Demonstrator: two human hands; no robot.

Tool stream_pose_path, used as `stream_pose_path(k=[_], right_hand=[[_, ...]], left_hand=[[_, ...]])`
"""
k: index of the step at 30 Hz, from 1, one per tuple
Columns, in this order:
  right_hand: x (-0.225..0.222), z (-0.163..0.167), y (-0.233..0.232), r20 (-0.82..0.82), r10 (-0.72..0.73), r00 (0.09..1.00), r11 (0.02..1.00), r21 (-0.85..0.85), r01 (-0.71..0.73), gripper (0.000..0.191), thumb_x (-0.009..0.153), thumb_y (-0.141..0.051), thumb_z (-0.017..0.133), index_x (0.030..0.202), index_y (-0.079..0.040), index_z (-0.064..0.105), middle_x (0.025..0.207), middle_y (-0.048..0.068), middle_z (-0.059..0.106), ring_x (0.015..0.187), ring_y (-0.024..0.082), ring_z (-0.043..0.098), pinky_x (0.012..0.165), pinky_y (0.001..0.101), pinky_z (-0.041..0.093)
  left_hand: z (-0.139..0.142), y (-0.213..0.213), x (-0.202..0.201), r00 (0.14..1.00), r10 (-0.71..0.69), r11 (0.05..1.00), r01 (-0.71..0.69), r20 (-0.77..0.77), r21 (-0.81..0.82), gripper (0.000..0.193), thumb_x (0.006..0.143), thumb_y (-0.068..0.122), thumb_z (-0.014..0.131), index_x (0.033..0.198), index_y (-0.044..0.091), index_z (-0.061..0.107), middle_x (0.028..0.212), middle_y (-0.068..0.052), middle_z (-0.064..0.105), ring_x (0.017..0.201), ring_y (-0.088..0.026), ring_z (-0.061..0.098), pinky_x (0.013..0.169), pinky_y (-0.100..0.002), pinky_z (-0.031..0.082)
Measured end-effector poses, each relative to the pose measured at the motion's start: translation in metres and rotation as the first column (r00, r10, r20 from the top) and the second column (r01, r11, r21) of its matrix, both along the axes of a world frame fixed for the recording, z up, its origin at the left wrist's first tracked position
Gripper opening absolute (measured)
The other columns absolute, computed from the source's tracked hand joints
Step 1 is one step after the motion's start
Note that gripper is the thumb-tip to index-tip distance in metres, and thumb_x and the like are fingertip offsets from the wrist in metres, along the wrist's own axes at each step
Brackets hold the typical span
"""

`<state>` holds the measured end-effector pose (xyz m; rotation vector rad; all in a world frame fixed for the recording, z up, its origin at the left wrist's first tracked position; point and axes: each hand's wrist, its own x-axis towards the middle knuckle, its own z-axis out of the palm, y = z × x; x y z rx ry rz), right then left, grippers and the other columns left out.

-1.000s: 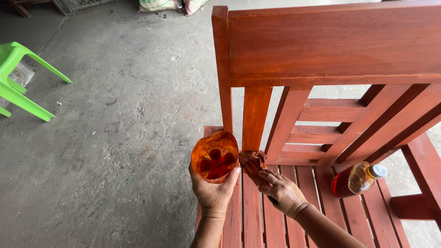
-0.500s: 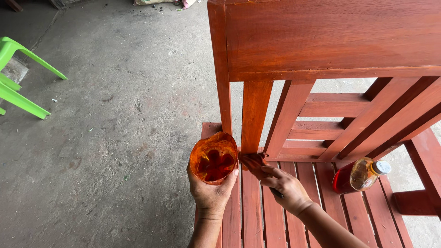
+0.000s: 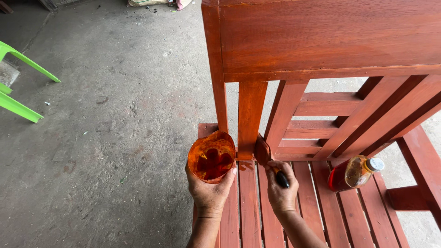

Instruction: The person pours reddish-brown liquid from a bottle into a small container and uses a brush to apply it to the backrest of a wooden chair. The person repeatedly dips the brush into the container and paints the chair's vertical and horizontal slats.

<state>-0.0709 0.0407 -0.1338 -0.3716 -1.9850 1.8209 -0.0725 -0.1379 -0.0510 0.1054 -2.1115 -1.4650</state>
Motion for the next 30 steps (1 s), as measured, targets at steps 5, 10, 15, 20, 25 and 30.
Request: stream_pose_path(k=[5, 10, 15, 20, 25, 30], right_hand=[[-0.007, -0.024, 0.004, 0.118, 0.08, 0.99, 0.995, -0.069, -0.072, 0.007, 0.092, -0.002, 0.073, 0.097, -0.005, 0.07, 0.094, 0.004, 0.069, 0.09, 0.012, 0.064, 0.085, 0.0268, 0.053], [-0.019, 0.009, 0.013, 0.152, 0.113, 0.982, 0.877, -0.48, -0.027, 0.004, 0.092, -0.002, 0.07, 0.095, -0.004, 0.069, 0.096, 0.001, 0.067, 0.088, 0.012, 0.065, 0.083, 0.0289, 0.058], [-0.011, 0.095, 0.019, -0.025, 0.075, 0.997, 0.962, -0.26, -0.079, 0.004, 0.093, -0.001, 0.072, 0.097, -0.002, 0.07, 0.098, 0.005, 0.071, 0.092, 0.012, 0.065, 0.087, 0.027, 0.055], [-0.008, 0.176, 0.025, -0.252, 0.079, 0.965, 0.997, 0.002, -0.081, 0.007, 0.094, 0.0, 0.07, 0.098, -0.005, 0.07, 0.115, 0.004, 0.071, 0.106, 0.012, 0.068, 0.095, 0.0264, 0.056], [-0.004, 0.202, 0.029, -0.394, 0.092, 0.915, 0.959, 0.281, 0.025, 0.011, 0.091, 0.002, 0.073, 0.097, -0.007, 0.071, 0.12, 0.008, 0.07, 0.117, 0.018, 0.066, 0.099, 0.0297, 0.054], [0.001, 0.191, 0.017, -0.314, 0.074, 0.946, 0.97, 0.242, 0.005, 0.013, 0.086, 0.004, 0.075, 0.092, -0.007, 0.073, 0.114, 0.009, 0.07, 0.112, 0.019, 0.067, 0.097, 0.0305, 0.056]], left_hand=[[0.0, -0.001, 0.0, 1.0, -0.008, 1.0, 0.007, -0.015, -0.028, 0.092, 0.066, 0.03, 0.094, 0.138, 0.005, 0.043, 0.13, -0.016, 0.063, 0.119, -0.028, 0.068, 0.101, -0.041, 0.06], [-0.001, -0.003, -0.002, 0.999, -0.024, 0.999, 0.023, 0.035, 0.027, 0.092, 0.066, 0.03, 0.094, 0.138, 0.007, 0.041, 0.13, -0.014, 0.063, 0.12, -0.027, 0.068, 0.101, -0.039, 0.062], [0.003, 0.001, -0.002, 1.0, -0.004, 1.0, 0.005, 0.029, -0.017, 0.092, 0.065, 0.026, 0.095, 0.138, 0.008, 0.042, 0.132, -0.015, 0.062, 0.121, -0.029, 0.067, 0.102, -0.041, 0.059], [0.019, 0.016, -0.008, 0.99, -0.123, 0.991, 0.126, -0.076, 0.048, 0.088, 0.072, 0.018, 0.092, 0.139, 0.005, 0.037, 0.132, -0.019, 0.058, 0.122, -0.03, 0.066, 0.099, -0.037, 0.064], [0.041, 0.033, -0.009, 0.948, -0.315, 0.823, 0.299, -0.05, 0.483, 0.076, 0.076, 0.004, 0.079, 0.137, 0.007, 0.033, 0.122, -0.021, 0.065, 0.09, -0.035, 0.08, 0.074, -0.045, 0.069], [0.055, 0.029, -0.019, 0.886, -0.437, 0.284, 0.3, -0.156, 0.911, 0.069, 0.082, 0.022, 0.076, 0.138, 0.006, 0.038, 0.115, -0.02, 0.065, 0.086, -0.033, 0.079, 0.07, -0.048, 0.069]])
